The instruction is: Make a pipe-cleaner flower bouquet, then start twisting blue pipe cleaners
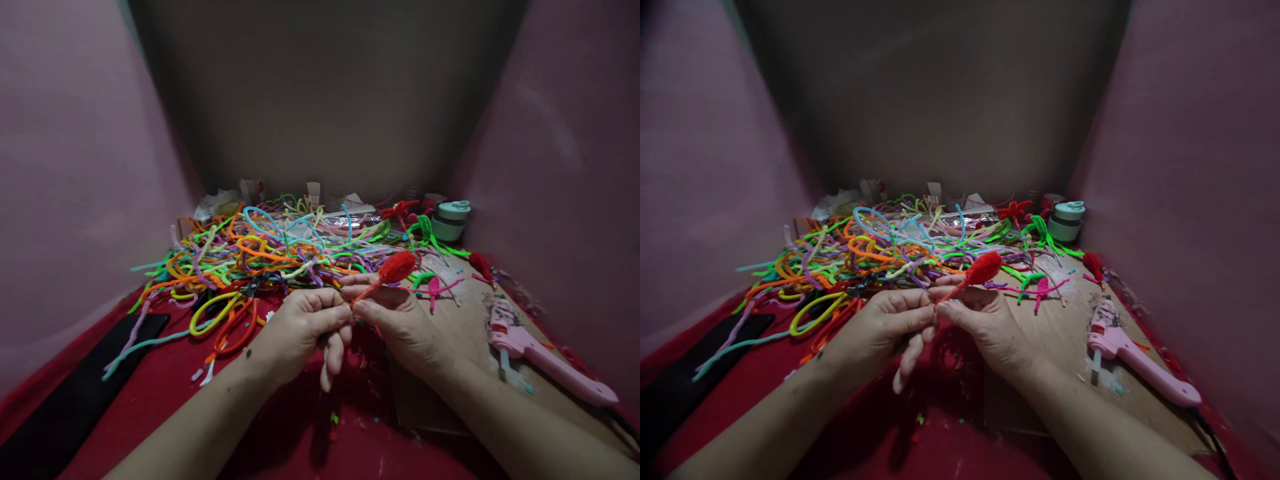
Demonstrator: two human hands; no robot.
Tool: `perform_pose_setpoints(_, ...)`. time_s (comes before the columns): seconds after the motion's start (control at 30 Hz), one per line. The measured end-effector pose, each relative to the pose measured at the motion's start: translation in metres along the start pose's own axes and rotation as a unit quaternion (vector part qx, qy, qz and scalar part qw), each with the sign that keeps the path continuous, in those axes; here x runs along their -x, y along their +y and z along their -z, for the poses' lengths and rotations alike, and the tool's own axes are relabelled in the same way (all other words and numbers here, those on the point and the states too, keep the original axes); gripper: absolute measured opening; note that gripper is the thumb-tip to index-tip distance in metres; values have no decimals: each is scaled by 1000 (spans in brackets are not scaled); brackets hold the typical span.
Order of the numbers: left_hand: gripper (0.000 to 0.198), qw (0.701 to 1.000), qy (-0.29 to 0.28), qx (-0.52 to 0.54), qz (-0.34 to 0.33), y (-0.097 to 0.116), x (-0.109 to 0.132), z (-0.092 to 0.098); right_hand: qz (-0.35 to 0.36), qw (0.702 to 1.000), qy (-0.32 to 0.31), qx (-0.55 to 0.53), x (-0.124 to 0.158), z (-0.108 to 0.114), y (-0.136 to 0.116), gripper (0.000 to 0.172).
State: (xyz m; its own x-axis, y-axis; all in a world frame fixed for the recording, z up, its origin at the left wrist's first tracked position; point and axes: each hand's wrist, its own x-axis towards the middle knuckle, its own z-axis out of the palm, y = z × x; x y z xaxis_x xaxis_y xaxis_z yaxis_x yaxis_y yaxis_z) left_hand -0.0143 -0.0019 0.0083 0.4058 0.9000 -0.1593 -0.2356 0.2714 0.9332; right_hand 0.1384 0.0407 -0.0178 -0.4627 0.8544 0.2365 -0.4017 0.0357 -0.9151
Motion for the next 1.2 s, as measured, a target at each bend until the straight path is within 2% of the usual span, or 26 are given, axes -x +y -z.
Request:
perform_pose_setpoints(0.2, 29, 994, -60, 82, 33, -5, -1, -1, 31, 999, -26, -23, 3, 2, 2, 14)
perform_pose_setpoints(0.33, 23, 984, -97, 145, 19, -12, -3, 2, 29, 996, -70, -42, 3, 1, 0, 14)
perform_pose_setpoints(0.43, 18, 981, -103, 163, 18, -16, -4, 4, 4, 993, -95, -66, 4, 0, -4, 15)
perform_pose_setpoints(0.57, 19, 993, -82, 82, 8, -11, -2, 3, 2, 996, -61, -59, 4, 0, -4, 9)
perform_pose_setpoints(0.67, 20, 993, 3, -107, -38, -5, -1, -3, 13, 999, -9, -47, 2, 1, 4, 8)
perform_pose_setpoints(0.7, 17, 977, 44, -196, -75, -5, 0, -4, 18, 999, 4, -45, 1, 2, 7, 8)
perform_pose_setpoints(0.73, 14, 946, 86, -286, -125, -6, 0, -5, 22, 999, 16, -42, 0, 3, 9, 9)
perform_pose_setpoints(0.8, 10, 854, 156, -435, -237, -10, -1, -5, 29, 998, 39, -36, -1, 4, 13, 10)
perform_pose_setpoints(0.87, 14, 777, 189, -507, -321, -14, -3, -4, 35, 998, 45, -20, -2, 4, 14, 12)
perform_pose_setpoints(0.9, 15, 760, 196, -518, -342, -16, -3, -3, 38, 998, 42, -6, -2, 3, 14, 13)
perform_pose_setpoints(0.93, 15, 755, 197, -517, -353, -16, -3, -2, 42, 998, 35, 5, -2, 3, 14, 13)
perform_pose_setpoints(1.07, 13, 777, 200, -484, -349, -13, -1, -1, 32, 999, -1, -8, -1, 4, 15, 19)
perform_pose_setpoints(1.2, 17, 826, 205, -446, -278, -13, 0, -3, -8, 999, -19, -44, -1, 6, 16, 19)
